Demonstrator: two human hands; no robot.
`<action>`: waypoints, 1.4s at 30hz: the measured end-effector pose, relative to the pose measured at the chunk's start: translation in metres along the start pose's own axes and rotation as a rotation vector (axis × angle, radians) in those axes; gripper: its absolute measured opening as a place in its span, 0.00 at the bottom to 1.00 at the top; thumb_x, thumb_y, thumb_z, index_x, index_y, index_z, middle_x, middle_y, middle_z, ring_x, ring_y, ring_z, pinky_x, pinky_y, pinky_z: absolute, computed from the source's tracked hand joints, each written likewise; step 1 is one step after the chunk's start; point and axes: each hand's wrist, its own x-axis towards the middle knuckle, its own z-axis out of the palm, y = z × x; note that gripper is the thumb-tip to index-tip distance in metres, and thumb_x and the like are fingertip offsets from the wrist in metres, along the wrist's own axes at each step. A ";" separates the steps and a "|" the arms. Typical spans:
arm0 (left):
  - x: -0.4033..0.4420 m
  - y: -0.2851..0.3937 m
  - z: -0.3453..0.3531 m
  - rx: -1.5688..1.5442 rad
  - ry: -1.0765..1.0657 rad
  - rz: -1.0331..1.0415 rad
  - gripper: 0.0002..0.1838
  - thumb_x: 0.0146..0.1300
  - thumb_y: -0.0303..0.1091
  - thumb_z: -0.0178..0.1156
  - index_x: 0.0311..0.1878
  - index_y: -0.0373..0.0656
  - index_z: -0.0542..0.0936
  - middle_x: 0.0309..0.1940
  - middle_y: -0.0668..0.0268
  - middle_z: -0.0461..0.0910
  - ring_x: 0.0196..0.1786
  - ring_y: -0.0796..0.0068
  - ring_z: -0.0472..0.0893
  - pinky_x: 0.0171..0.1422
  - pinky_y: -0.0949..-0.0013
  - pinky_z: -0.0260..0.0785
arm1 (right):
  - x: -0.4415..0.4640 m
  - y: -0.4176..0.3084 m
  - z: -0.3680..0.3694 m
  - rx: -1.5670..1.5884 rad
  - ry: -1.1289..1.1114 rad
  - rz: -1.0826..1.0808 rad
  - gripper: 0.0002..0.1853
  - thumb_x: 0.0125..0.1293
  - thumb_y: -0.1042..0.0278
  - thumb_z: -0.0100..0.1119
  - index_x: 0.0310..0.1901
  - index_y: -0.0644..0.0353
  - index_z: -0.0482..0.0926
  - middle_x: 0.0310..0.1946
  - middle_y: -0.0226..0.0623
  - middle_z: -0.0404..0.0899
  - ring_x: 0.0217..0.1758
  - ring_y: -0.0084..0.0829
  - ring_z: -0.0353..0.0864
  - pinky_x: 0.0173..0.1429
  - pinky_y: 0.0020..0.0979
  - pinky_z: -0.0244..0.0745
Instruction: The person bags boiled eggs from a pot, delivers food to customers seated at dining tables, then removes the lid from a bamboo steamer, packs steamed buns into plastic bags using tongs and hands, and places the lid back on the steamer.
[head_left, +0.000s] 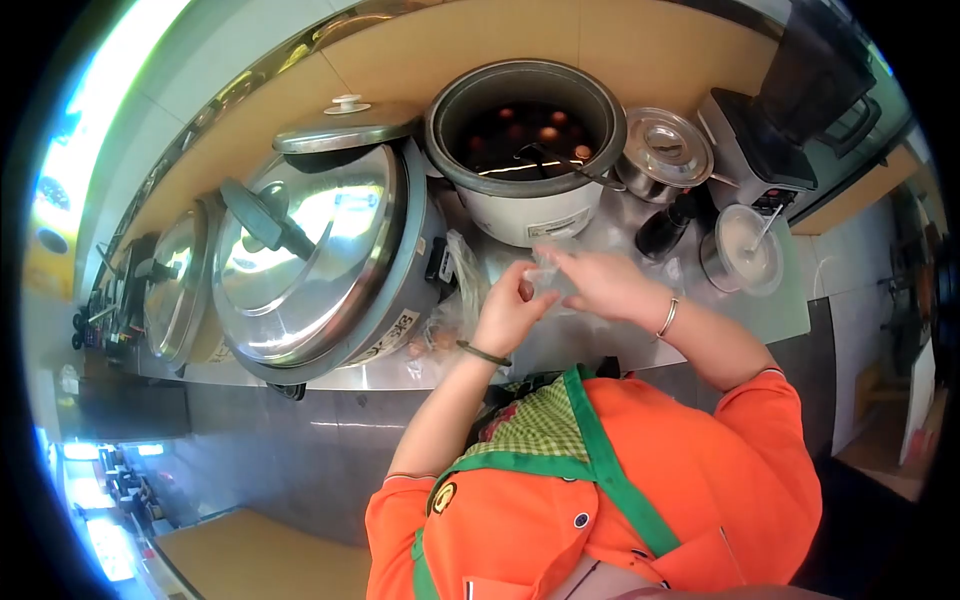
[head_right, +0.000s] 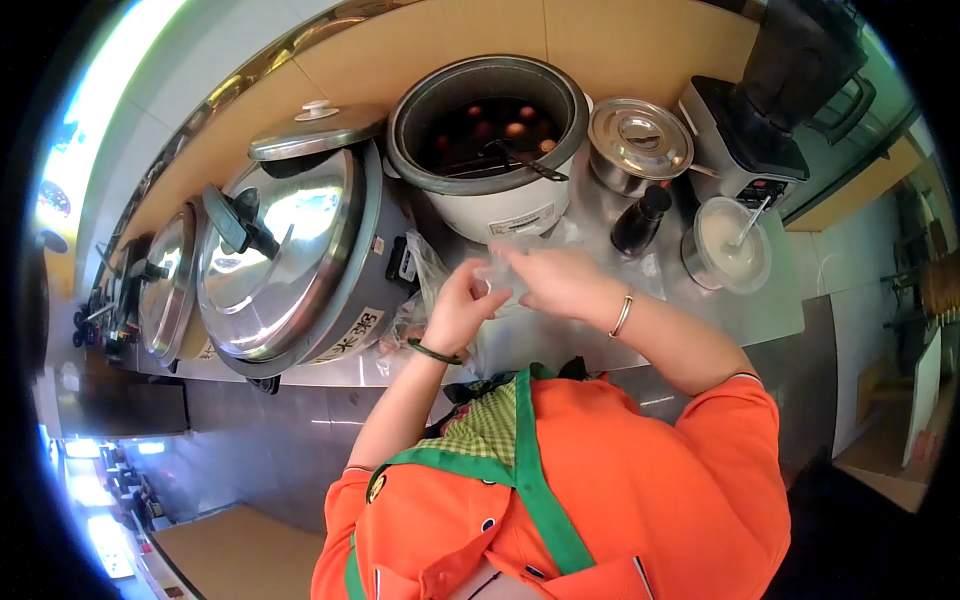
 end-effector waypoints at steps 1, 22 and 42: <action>0.003 -0.002 0.000 -0.047 0.056 -0.056 0.07 0.55 0.31 0.56 0.36 0.42 0.72 0.18 0.74 0.66 0.19 0.84 0.68 0.23 0.79 0.64 | 0.003 0.010 0.008 -0.005 0.002 -0.001 0.26 0.50 0.68 0.58 0.53 0.54 0.66 0.34 0.46 0.75 0.38 0.45 0.75 0.40 0.37 0.71; 0.006 0.006 -0.029 -0.469 0.274 -0.373 0.11 0.55 0.38 0.59 0.29 0.40 0.71 0.16 0.70 0.68 0.15 0.82 0.68 0.21 0.77 0.66 | 0.071 0.074 -0.107 -0.045 0.358 -0.342 0.08 0.60 0.69 0.50 0.30 0.63 0.76 0.26 0.38 0.75 0.29 0.35 0.73 0.35 0.32 0.67; 0.031 0.015 -0.041 -0.398 0.249 -0.166 0.05 0.54 0.27 0.50 0.34 0.39 0.71 0.14 0.70 0.67 0.11 0.79 0.65 0.13 0.77 0.55 | 0.056 0.038 -0.126 0.733 0.847 0.128 0.13 0.60 0.62 0.46 0.28 0.61 0.77 0.14 0.27 0.70 0.19 0.16 0.66 0.24 0.20 0.60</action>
